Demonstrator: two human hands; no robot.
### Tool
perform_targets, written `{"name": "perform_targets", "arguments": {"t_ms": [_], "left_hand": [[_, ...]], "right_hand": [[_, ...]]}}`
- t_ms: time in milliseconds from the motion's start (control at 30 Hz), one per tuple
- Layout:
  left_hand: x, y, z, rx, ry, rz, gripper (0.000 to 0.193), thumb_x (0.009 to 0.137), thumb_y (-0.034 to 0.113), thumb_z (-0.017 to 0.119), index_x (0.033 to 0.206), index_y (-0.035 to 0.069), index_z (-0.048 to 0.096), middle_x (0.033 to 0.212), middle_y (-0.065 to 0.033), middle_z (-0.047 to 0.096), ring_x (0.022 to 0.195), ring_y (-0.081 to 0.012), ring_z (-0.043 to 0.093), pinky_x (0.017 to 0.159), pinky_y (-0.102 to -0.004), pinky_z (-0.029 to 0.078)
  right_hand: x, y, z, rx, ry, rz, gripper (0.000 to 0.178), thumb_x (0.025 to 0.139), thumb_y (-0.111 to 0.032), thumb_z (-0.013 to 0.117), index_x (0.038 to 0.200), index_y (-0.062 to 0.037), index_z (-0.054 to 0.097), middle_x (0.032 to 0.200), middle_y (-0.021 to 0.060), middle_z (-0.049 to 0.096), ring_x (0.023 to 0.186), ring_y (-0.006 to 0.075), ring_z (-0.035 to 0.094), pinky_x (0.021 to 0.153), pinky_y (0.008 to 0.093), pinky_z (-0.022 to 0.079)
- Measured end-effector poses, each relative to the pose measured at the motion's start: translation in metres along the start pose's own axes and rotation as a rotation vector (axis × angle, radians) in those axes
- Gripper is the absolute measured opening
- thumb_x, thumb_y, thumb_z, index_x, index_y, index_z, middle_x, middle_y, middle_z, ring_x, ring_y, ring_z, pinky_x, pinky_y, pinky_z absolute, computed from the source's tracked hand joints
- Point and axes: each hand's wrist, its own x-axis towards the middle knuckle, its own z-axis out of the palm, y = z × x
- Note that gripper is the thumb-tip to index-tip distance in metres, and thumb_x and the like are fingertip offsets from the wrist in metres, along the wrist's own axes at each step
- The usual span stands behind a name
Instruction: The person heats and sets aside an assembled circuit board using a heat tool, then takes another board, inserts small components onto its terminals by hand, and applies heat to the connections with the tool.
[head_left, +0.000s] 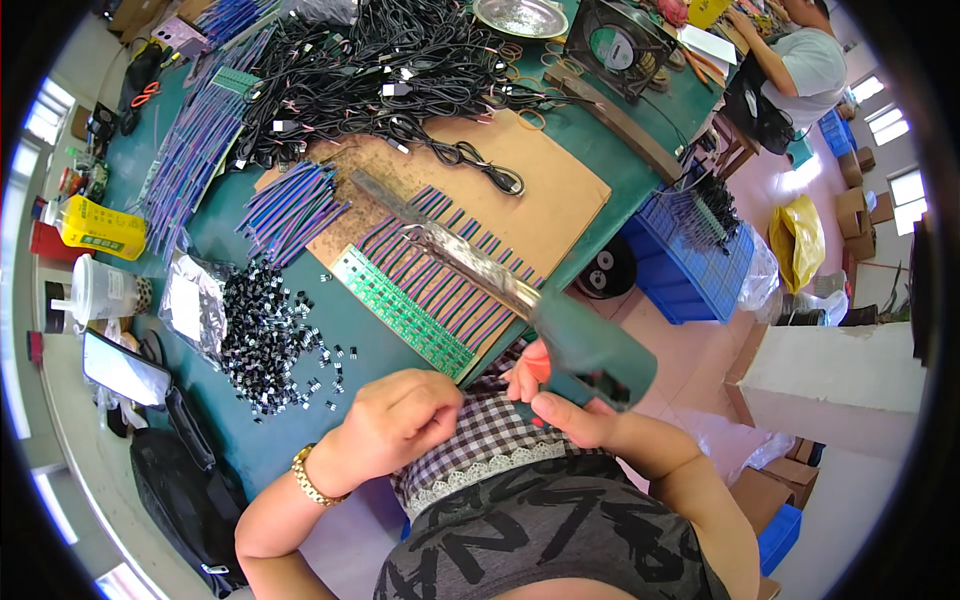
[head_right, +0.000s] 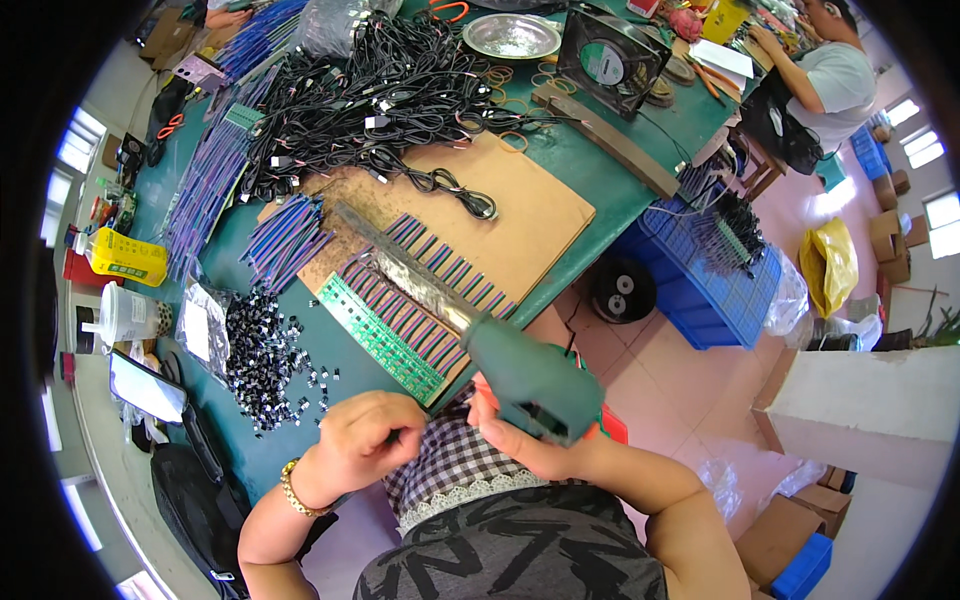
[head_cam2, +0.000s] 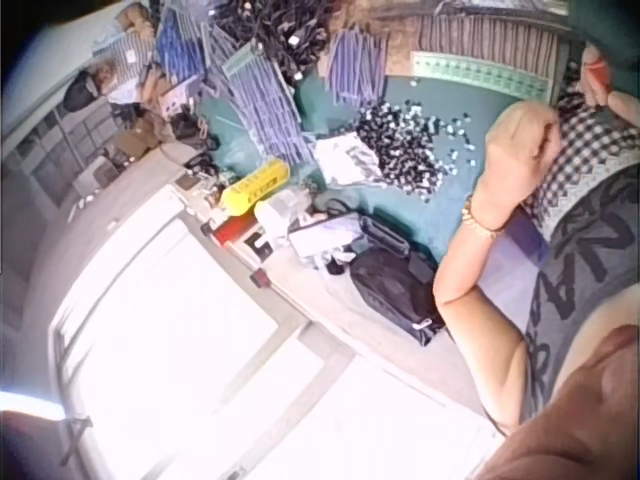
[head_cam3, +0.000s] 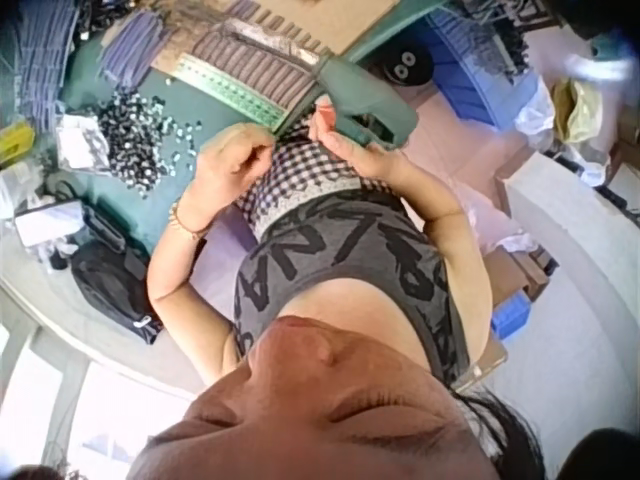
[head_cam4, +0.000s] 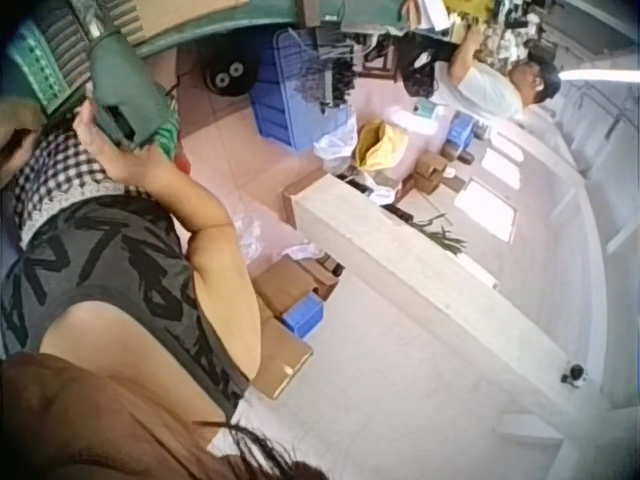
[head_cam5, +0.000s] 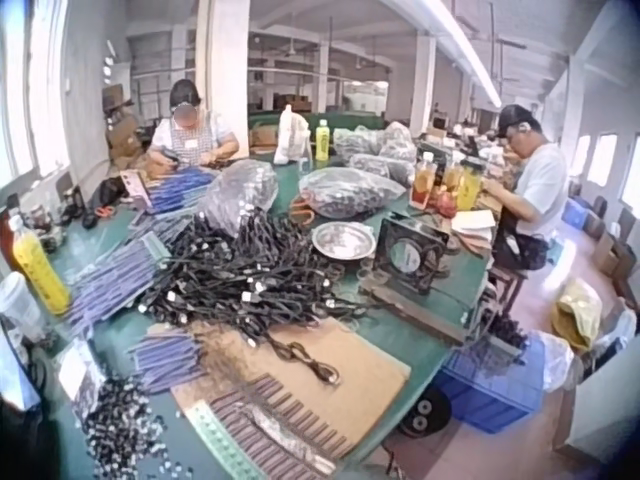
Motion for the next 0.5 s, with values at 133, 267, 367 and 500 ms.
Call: {"name": "perform_targets", "arguments": {"t_ms": [133, 267, 367, 500], "left_hand": [[-0.004, -0.004, -0.005, 0.150, 0.030, -0.072, 0.022, 0.071, -0.011, 0.070, 0.087, 0.003, 0.063, 0.084, -0.0097, 0.068, 0.075, -0.0249, 0.067, 0.067, -0.0323, 0.055], [-0.004, -0.006, 0.001, 0.270, 0.100, -0.008, 0.023, 0.071, -0.010, 0.072, 0.090, 0.002, 0.065, 0.086, -0.0097, 0.068, 0.073, -0.0250, 0.067, 0.065, -0.0320, 0.054], [-0.002, -0.008, 0.002, 0.374, 0.072, 0.061, 0.025, 0.069, -0.008, 0.075, 0.091, 0.002, 0.066, 0.088, -0.0099, 0.068, 0.074, -0.0253, 0.067, 0.064, -0.0317, 0.054], [-0.007, -0.011, 0.006, 0.464, 0.073, 0.127, 0.031, 0.067, -0.007, 0.077, 0.095, 0.002, 0.067, 0.090, -0.0098, 0.068, 0.072, -0.0248, 0.065, 0.062, -0.0324, 0.053]], "right_hand": [[-0.019, 0.006, -0.014, -0.601, 0.044, -0.169, 0.014, 0.083, -0.007, 0.069, 0.097, -0.0051, 0.065, 0.085, 0.0071, 0.064, 0.085, 0.0242, 0.064, 0.071, 0.0353, 0.050], [-0.033, 0.010, -0.011, -0.584, -0.009, -0.186, 0.028, 0.092, -0.005, 0.060, 0.118, -0.0069, 0.053, 0.090, 0.0067, 0.055, 0.090, 0.0197, 0.057, 0.083, 0.0380, 0.050], [-0.042, 0.015, -0.007, -0.449, 0.075, -0.199, 0.032, 0.092, -0.004, 0.058, 0.123, -0.0085, 0.050, 0.091, 0.0061, 0.055, 0.088, 0.0192, 0.057, 0.081, 0.0380, 0.051], [-0.061, 0.014, 0.015, -0.269, 0.418, -0.048, 0.018, 0.084, 0.004, 0.062, 0.102, 0.0001, 0.060, 0.086, 0.0066, 0.060, 0.080, 0.0154, 0.060, 0.070, 0.0314, 0.050]]}}
